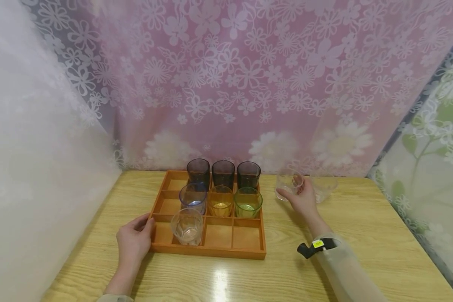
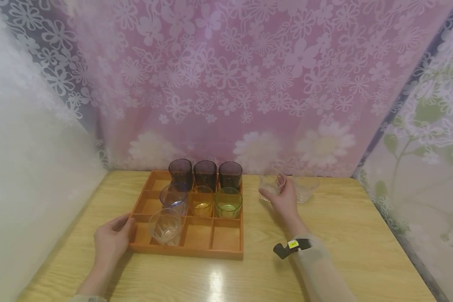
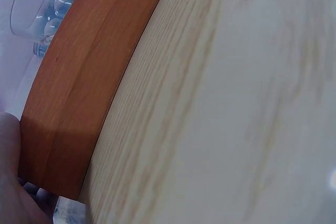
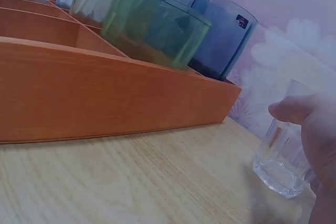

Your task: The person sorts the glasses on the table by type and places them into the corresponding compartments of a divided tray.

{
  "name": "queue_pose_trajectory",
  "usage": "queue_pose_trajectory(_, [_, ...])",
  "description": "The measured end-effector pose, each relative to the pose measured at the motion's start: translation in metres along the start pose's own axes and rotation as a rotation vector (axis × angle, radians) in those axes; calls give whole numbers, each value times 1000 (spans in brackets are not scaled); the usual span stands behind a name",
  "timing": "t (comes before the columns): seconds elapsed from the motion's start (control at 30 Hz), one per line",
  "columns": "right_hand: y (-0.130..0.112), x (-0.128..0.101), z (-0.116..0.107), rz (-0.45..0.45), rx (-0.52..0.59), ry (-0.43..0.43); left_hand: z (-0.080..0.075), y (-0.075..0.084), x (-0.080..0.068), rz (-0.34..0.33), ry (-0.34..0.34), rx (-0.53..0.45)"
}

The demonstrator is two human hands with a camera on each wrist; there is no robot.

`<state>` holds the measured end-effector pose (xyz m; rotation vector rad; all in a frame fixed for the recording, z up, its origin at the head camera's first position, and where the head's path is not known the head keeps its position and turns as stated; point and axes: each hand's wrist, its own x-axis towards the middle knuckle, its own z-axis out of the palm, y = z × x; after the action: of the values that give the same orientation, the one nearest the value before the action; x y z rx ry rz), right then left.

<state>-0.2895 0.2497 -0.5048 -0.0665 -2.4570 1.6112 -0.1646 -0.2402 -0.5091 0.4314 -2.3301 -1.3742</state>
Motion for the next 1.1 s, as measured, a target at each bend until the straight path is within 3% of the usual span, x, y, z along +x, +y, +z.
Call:
queue_pose_trajectory(0.33, [2, 6, -3, -40, -22, -11, 2, -1, 0, 6, 0, 2])
queue_pose_trajectory(0.6, [0, 4, -4, -81, 34, 9, 1, -2, 0, 5, 12, 5])
queue_pose_trajectory(1.1, [-41, -30, -20, -121, 38, -47, 0, -3, -1, 31, 7, -9])
